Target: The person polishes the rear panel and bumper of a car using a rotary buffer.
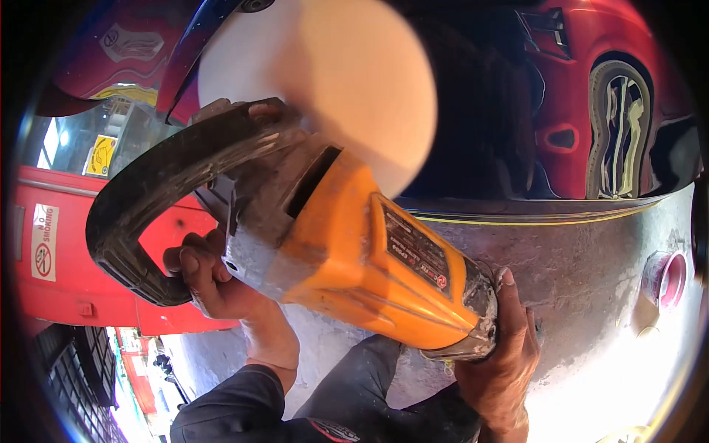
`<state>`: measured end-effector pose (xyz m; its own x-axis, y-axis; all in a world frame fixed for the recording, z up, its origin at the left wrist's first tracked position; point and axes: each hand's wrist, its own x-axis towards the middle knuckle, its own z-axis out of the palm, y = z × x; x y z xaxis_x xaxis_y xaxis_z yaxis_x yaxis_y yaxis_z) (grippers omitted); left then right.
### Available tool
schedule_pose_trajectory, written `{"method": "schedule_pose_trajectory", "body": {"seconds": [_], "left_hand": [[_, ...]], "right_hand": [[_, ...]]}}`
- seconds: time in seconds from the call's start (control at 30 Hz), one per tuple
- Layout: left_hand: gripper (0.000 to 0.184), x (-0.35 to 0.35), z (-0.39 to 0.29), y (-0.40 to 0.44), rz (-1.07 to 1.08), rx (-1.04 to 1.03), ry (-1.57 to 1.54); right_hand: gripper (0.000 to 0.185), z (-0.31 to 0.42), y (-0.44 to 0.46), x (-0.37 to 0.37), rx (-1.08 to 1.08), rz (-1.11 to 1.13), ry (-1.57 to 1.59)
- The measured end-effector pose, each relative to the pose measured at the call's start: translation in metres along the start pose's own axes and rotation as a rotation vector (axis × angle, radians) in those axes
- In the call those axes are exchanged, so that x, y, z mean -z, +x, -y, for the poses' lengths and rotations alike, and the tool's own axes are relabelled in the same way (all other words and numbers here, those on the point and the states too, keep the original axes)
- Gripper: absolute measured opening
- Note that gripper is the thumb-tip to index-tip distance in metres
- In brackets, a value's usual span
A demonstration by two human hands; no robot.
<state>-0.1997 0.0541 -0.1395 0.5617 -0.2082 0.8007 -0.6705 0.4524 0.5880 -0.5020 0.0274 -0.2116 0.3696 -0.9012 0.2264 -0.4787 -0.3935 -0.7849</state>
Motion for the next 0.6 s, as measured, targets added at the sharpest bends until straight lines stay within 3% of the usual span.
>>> {"method": "schedule_pose_trajectory", "body": {"seconds": [0.53,0.6], "left_hand": [[0.022,-0.020,-0.008,-0.018,0.113,0.007,-0.157],[0.022,-0.026,-0.013,-0.020,0.147,0.010,-0.162]], "right_hand": [[0.103,-0.018,-0.009,0.022,-0.068,0.003,-0.016],[0.093,-0.018,-0.008,0.023,-0.032,-0.080,0.012]]}}
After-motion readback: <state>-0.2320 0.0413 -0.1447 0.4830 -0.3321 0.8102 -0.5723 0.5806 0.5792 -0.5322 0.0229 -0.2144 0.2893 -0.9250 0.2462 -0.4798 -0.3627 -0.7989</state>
